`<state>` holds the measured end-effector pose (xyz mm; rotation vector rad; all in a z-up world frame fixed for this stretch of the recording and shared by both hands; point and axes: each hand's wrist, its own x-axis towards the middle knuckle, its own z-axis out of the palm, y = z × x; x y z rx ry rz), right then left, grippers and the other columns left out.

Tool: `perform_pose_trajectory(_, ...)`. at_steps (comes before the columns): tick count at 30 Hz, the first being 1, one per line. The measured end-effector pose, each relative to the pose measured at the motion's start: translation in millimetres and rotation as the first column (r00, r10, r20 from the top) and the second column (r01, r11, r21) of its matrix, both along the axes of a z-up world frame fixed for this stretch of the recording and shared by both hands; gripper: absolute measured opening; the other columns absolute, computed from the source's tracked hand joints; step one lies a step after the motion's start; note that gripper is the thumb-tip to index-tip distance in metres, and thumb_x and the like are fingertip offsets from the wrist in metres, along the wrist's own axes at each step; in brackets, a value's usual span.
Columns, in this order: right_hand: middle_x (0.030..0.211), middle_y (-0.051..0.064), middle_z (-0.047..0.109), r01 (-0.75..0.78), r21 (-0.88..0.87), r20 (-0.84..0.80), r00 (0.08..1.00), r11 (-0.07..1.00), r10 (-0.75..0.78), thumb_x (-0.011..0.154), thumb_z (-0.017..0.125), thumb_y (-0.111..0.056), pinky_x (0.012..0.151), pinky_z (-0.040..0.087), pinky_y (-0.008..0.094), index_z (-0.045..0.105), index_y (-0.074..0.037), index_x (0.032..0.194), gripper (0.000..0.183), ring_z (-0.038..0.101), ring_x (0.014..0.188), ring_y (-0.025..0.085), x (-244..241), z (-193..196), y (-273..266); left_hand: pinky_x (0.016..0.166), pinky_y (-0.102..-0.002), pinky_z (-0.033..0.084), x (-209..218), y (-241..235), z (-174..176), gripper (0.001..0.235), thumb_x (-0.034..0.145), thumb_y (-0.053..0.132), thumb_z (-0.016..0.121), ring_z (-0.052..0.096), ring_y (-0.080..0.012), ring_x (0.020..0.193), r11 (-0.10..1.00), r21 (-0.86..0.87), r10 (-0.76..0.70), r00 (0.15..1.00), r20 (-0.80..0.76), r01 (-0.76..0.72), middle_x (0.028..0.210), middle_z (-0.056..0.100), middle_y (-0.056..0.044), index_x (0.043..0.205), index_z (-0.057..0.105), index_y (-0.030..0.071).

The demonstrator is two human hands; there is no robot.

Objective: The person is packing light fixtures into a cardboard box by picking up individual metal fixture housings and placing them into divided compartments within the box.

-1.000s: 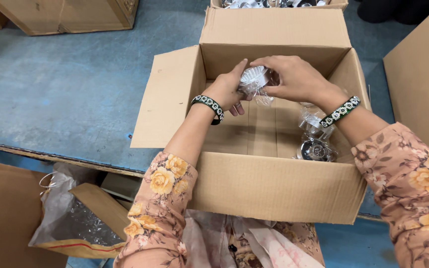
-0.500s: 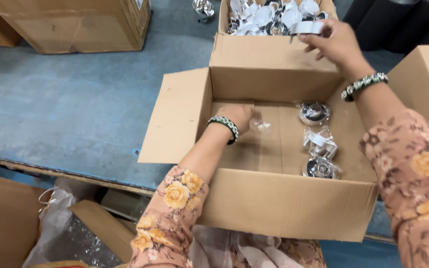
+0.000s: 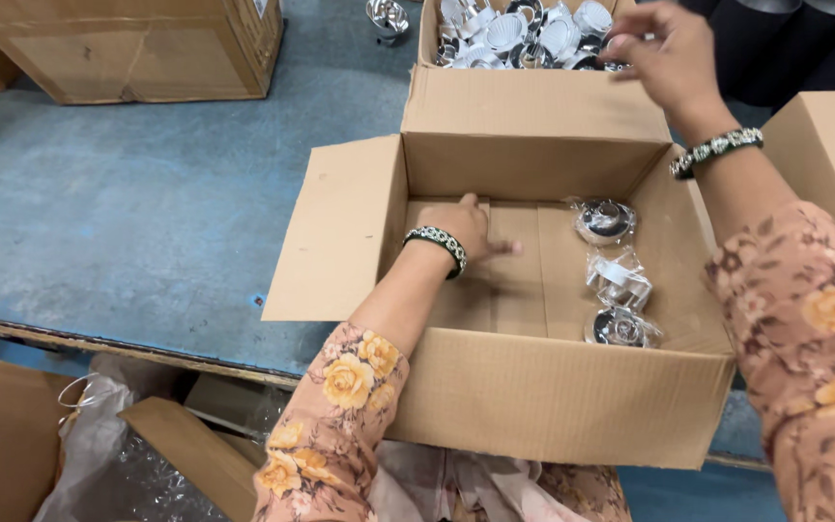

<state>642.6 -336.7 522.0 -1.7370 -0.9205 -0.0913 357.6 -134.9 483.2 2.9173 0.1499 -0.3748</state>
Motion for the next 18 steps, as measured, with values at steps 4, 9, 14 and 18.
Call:
perform_pose_trajectory(4,0.098,0.017,0.077,-0.045,-0.376,0.051,0.996,0.925,0.069,0.105,0.065,-0.018,0.065,0.057,0.034,0.072,0.001,0.111,0.021,0.076,0.084,0.024,-93.7,14.3,2.6,0.099,-0.042,0.055,-0.1,3.1,2.2,0.049,0.094,0.063,0.058,0.071,-0.0291,0.112,0.974,-0.141,0.195,0.97,0.146,-0.175,0.119,0.076,-0.009,0.112,0.082,0.023)
perform_pose_trajectory(9,0.1,0.02,0.077,0.313,-0.908,0.363,0.919,0.278,0.153,0.092,0.07,-0.045,0.082,0.06,0.047,0.079,-0.004,0.104,0.043,0.074,0.09,0.037,-148.5,-8.1,4.2,0.085,-0.044,0.056,-2.8,9.2,-3.2,0.03,0.082,0.042,0.071,0.071,-0.0286,0.1,0.961,-0.257,0.176,0.945,0.275,-0.104,0.099,0.076,-0.007,0.1,0.067,0.018)
perform_pose_trajectory(14,0.12,0.019,0.066,0.346,-0.937,0.349,0.919,0.05,0.183,0.08,0.079,-0.052,0.091,0.058,0.045,0.074,-0.004,0.113,0.058,0.067,0.11,0.036,-145.8,-41.5,-0.1,0.08,-0.045,0.055,-2.4,11.8,-7.4,0.033,0.071,0.024,0.075,0.07,-0.0322,0.095,0.938,-0.346,0.131,0.936,0.327,-0.011,0.094,0.074,-0.009,0.1,0.059,0.018)
perform_pose_trajectory(18,0.126,0.022,0.059,0.369,-0.929,0.366,0.908,0.026,0.203,0.074,0.086,-0.049,0.093,0.055,0.044,0.061,-0.003,0.126,0.074,0.06,0.116,0.037,-138.1,-59.9,-2.4,0.077,-0.046,0.055,-7.0,12.0,-0.4,0.042,0.065,0.034,0.085,0.071,-0.032,0.091,0.923,-0.384,0.133,0.922,0.363,0.018,0.088,0.074,-0.009,0.092,0.059,0.014)
